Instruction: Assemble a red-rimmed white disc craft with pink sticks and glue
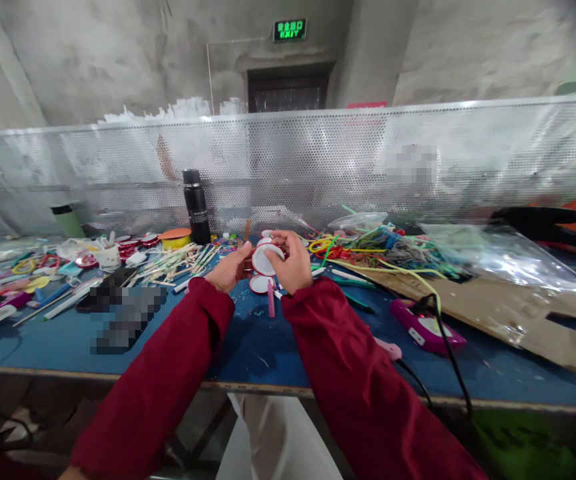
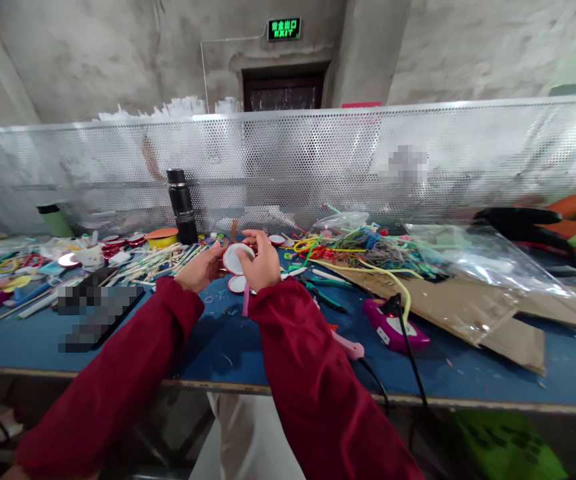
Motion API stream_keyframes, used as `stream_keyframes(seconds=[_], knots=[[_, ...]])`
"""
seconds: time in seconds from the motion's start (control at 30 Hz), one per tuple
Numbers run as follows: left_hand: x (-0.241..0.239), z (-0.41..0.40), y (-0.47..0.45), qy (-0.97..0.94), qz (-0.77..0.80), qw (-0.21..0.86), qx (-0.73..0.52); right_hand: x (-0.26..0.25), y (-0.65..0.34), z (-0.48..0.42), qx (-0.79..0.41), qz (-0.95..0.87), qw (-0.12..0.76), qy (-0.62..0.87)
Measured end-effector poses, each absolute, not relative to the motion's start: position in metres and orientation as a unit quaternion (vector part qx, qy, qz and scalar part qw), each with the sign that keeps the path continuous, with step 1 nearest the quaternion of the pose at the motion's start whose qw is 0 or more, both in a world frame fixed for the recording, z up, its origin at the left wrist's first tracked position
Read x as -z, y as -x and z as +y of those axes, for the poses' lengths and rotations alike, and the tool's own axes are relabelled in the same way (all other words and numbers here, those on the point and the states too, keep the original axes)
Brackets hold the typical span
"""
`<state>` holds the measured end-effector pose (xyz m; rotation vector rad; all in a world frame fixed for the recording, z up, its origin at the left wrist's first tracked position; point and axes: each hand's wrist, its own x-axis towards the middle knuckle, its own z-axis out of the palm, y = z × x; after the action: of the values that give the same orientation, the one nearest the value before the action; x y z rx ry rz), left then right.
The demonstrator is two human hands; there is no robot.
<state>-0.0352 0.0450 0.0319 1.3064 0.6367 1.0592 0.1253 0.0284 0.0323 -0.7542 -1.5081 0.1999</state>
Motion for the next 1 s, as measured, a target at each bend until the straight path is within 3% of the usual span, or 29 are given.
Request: stream_keyframes(seconds=[0.17,0.33,1.0], knots=[[-0.034,0.043,0.033,-0.585,0.252,0.604,-0.479,-0.027,-0.127,0.038,-0.14,-0.607,0.698,0.353],[-0.034,0.044,0.032,-0.59,0.253,0.586,-0.495,-0.023,-0.127,0.043,-0.217,-0.596,0.679,0.37],[-0.034,0.048,0.038,-0.577,0.252,0.564,-0.534,-0.022,-0.124,0.042,-0.231,-0.605,0.672,0.359]])
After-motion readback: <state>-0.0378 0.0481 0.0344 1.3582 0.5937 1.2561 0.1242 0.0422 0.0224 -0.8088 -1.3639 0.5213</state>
